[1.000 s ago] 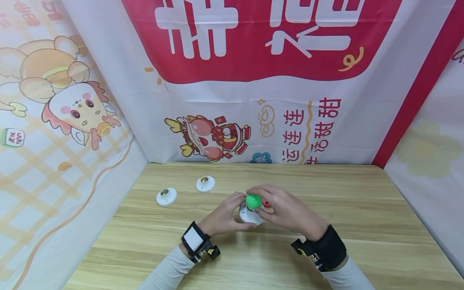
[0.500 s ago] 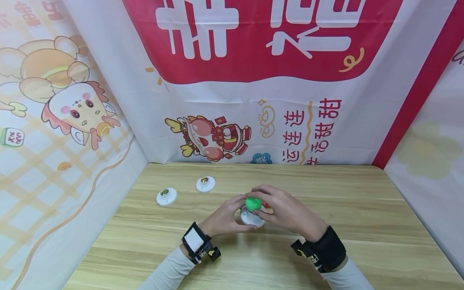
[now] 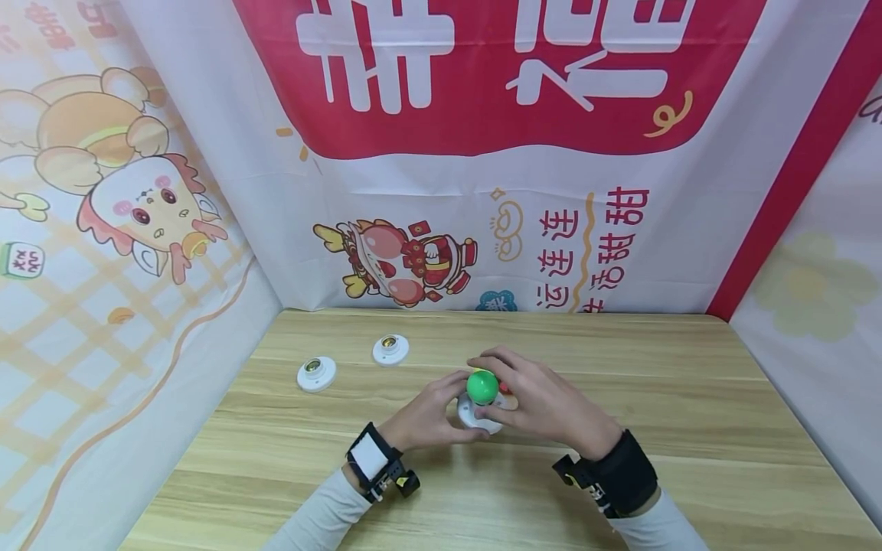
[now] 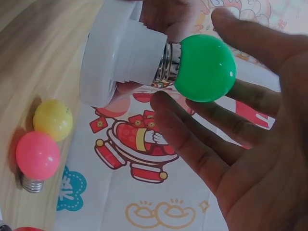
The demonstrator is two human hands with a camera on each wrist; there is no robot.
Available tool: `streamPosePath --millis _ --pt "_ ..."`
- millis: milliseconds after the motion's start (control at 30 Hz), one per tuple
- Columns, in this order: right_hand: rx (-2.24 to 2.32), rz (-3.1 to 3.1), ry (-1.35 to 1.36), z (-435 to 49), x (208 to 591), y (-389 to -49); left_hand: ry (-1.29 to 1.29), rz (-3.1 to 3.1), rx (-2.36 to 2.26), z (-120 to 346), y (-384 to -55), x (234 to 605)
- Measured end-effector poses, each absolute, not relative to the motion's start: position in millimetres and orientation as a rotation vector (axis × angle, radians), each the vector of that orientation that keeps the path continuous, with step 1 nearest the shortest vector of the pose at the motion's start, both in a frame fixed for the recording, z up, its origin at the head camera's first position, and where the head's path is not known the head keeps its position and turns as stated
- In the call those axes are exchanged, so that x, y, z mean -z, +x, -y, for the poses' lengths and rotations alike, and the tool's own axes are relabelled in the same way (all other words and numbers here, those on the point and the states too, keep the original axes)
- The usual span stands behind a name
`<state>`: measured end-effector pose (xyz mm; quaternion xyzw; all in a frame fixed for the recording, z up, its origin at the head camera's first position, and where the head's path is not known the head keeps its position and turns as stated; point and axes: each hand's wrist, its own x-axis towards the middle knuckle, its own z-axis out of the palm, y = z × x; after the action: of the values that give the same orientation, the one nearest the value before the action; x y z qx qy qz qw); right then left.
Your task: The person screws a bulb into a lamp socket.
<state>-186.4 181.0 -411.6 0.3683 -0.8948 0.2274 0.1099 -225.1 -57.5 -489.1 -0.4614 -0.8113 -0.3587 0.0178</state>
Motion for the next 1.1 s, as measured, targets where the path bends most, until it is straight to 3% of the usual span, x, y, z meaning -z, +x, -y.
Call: streamPosePath --millis 400,1100 --pt "-0.667 2.566 1.182 -181.4 409.3 -185.2 -1.403 2.518 1.092 59.5 -225.6 490.8" --pt "-0.606 2.632 1.016 -180.9 411.7 -184.6 -1.435 2.498 1.139 57.0 -224.7 491.3"
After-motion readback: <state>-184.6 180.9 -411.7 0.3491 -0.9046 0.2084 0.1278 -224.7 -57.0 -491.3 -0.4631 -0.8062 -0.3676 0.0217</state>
